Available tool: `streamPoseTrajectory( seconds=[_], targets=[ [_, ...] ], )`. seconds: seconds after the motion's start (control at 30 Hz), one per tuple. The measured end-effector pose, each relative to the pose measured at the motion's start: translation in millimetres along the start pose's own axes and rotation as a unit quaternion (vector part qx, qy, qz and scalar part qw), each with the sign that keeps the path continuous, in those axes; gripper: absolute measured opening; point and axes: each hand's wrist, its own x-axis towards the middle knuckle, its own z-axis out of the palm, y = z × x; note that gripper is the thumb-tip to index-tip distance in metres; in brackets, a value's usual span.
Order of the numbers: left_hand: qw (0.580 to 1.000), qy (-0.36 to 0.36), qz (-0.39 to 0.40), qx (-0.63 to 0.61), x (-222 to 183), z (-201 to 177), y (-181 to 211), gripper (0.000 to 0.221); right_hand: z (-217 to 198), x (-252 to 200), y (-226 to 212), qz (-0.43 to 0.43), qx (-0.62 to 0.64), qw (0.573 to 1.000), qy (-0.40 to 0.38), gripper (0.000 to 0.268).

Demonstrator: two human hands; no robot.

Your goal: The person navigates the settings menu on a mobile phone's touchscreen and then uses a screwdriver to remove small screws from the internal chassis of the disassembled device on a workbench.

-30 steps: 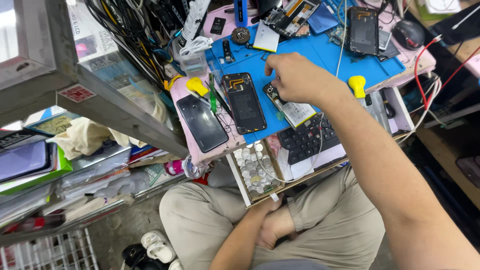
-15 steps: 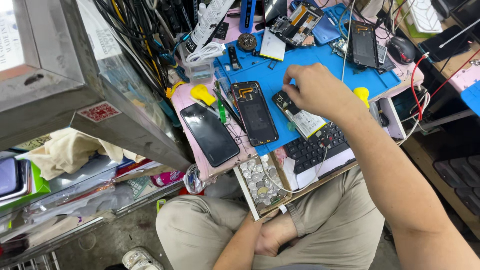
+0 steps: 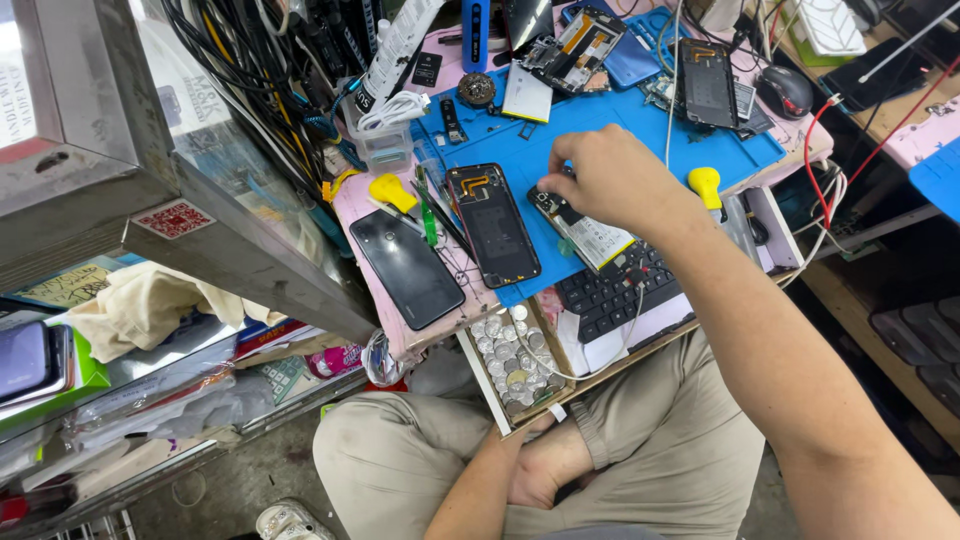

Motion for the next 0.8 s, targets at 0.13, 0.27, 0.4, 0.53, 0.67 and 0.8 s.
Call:
streamPoseTrajectory(
  seconds=[0.13,0.27,0.4,0.53,0.67,0.8],
  targets=[
    [1.0,0.011,-0.001,-0.007,0,3,2,0.038,2,-4,3,-0.187,0.069,0.976,0.084,0.023],
    [1.0,0.009,-0.002,-0.009,-5,6,2,0.037,10,0,3,-0.078,0.07,0.992,0.071,0.018],
    [1.0,0.012,0.002,-0.007,-11,3,3,0.035,12,-5,13,-0.05,0.096,0.991,0.077,0.021],
    [1.0,0.018,0.006,-0.014,-16,0,3,0.034,26,-25,74,-0.008,0.26,0.958,0.122,0.021],
    [0.999,0.024,0.011,-0.018,-14,-4,6,0.033,85,-5,133,0.108,0.733,0.669,0.047,0.012],
    [1.0,0.018,0.015,-0.014,-21,-7,7,0.032,112,8,144,0.139,0.771,0.607,0.131,0.009]
  ],
)
